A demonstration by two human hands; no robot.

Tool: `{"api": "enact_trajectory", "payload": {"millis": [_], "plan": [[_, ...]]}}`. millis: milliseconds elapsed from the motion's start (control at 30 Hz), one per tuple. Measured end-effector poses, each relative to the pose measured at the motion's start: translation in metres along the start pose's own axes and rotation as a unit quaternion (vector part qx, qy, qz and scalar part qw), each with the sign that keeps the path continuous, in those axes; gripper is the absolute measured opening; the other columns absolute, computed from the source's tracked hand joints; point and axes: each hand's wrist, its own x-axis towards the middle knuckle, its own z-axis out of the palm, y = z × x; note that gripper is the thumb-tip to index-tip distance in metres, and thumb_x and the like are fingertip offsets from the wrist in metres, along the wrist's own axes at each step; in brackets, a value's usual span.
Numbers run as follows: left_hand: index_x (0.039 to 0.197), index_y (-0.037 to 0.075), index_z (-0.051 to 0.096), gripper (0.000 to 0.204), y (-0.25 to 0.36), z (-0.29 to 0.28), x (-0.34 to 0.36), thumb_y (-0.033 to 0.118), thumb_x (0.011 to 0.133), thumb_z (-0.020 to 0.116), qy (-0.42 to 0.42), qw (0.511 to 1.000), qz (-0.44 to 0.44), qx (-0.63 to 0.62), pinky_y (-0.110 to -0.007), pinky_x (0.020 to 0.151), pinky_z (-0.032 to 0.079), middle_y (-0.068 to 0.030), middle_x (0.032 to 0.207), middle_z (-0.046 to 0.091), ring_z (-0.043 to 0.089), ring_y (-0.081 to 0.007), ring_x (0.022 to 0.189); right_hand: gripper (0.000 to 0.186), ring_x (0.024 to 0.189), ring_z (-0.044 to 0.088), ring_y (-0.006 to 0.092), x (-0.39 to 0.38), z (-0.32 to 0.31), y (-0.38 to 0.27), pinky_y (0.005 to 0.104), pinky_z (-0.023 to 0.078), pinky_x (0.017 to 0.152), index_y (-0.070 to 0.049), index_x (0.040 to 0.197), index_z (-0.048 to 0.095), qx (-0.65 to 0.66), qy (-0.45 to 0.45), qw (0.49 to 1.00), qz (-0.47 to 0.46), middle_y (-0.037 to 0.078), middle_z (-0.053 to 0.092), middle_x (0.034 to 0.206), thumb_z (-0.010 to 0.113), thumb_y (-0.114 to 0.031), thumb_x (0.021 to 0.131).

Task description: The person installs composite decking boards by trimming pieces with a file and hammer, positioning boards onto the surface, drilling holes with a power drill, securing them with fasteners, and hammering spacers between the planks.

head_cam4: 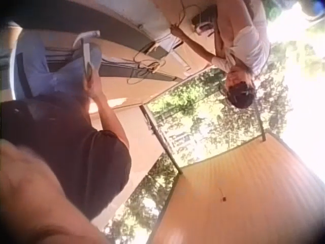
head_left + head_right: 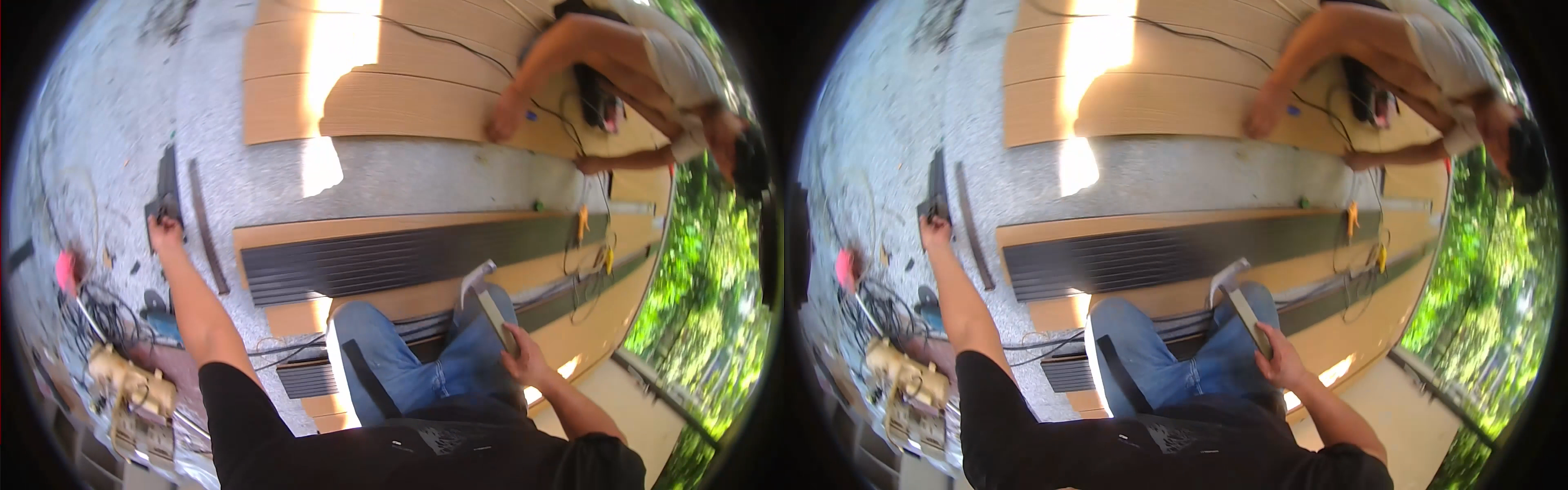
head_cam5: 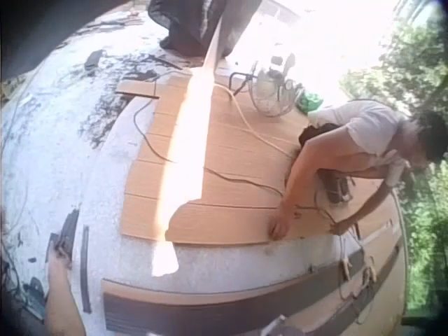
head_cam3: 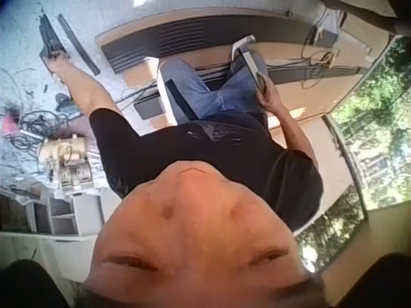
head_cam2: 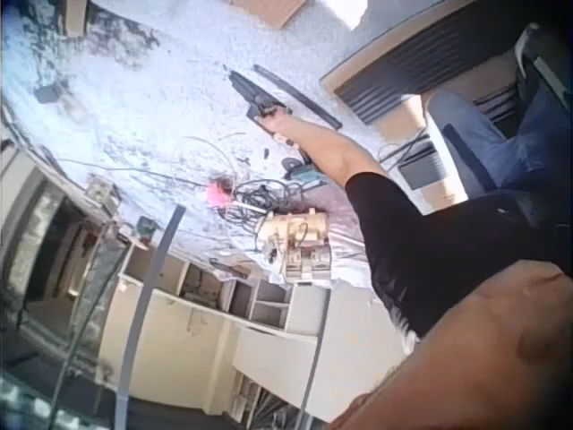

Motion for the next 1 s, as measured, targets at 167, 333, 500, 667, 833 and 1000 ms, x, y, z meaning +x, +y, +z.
{"api": "enact_trajectory", "payload": {"millis": [167,333,500,667,833,1000], "plan": [[0.096,0.005,0.067,0.035,-0.269,0.049,-0.245,0.039,0.102,0.065,-0.082,0.991,0.007,0.109,-0.036,0.076,0.057,-0.0092,0.088,0.069,0.067,-0.0223,0.088,0.071,0.117,0.056,0.0181,-0.04,-0.058,0.082,0.0308,0.046,0.101,0.0,0.153,0.036,0.034,0.067,0.995,0.069,0.014,0.057,0.129,0.069,-0.004,0.089],[0.121,0.002,0.065,0.028,-0.534,0.155,-0.487,0.016,0.098,0.071,-0.274,0.868,-0.113,0.398,-0.039,0.089,0.06,-0.0097,0.112,0.07,0.068,-0.0215,0.101,0.058,0.107,0.066,0.0277,-0.025,-0.083,0.121,0.0347,0.052,0.094,0.001,0.145,0.048,0.17,0.173,0.968,0.058,0.019,0.066,0.119,0.066,-0.007,0.09],[0.12,0.001,0.067,0.034,-0.78,0.215,-0.566,0.022,0.095,0.077,-0.355,0.819,-0.187,0.41,-0.029,0.082,0.053,-0.0041,0.106,0.071,0.064,-0.0134,0.092,0.042,0.073,0.059,0.0136,0.01,-0.107,0.228,0.0305,0.051,0.068,0.0,0.138,0.052,0.166,0.253,0.953,-0.004,0.008,0.063,0.089,0.053,-0.014,0.098],[0.108,-0.001,0.068,0.034,-0.918,0.245,-0.576,0.028,0.094,0.079,-0.33,0.81,-0.198,0.442,-0.031,0.077,0.055,-0.0045,0.097,0.07,0.064,-0.0139,0.086,0.037,0.063,0.054,0.0084,0.079,-0.151,0.278,0.0269,0.044,0.055,-0.001,0.135,0.052,0.369,0.22,0.896,0.114,0.003,0.058,0.075,0.051,-0.022,0.106],[0.116,-0.004,0.064,0.042,-0.951,0.246,-0.555,0.031,0.095,0.077,-0.323,0.804,-0.193,0.461,-0.034,0.092,0.058,-0.009,0.112,0.069,0.068,-0.0199,0.098,0.037,0.055,0.051,0.0071,0.136,-0.176,0.313,0.0268,0.042,0.05,0.0,0.133,0.052,0.353,0.225,0.901,0.115,0.001,0.054,0.067,0.047,-0.027,0.109],[0.109,-0.004,0.065,0.045,-0.948,0.252,-0.546,0.035,0.093,0.08,-0.302,0.805,-0.174,0.481,-0.033,0.087,0.057,-0.0089,0.104,0.069,0.068,-0.0189,0.087,0.033,0.053,0.052,0.0096,0.178,-0.182,0.322,0.0263,0.043,0.048,-0.001,0.131,0.053,0.329,0.223,0.911,0.108,0.002,0.058,0.074,0.046,-0.027,0.11]]}}
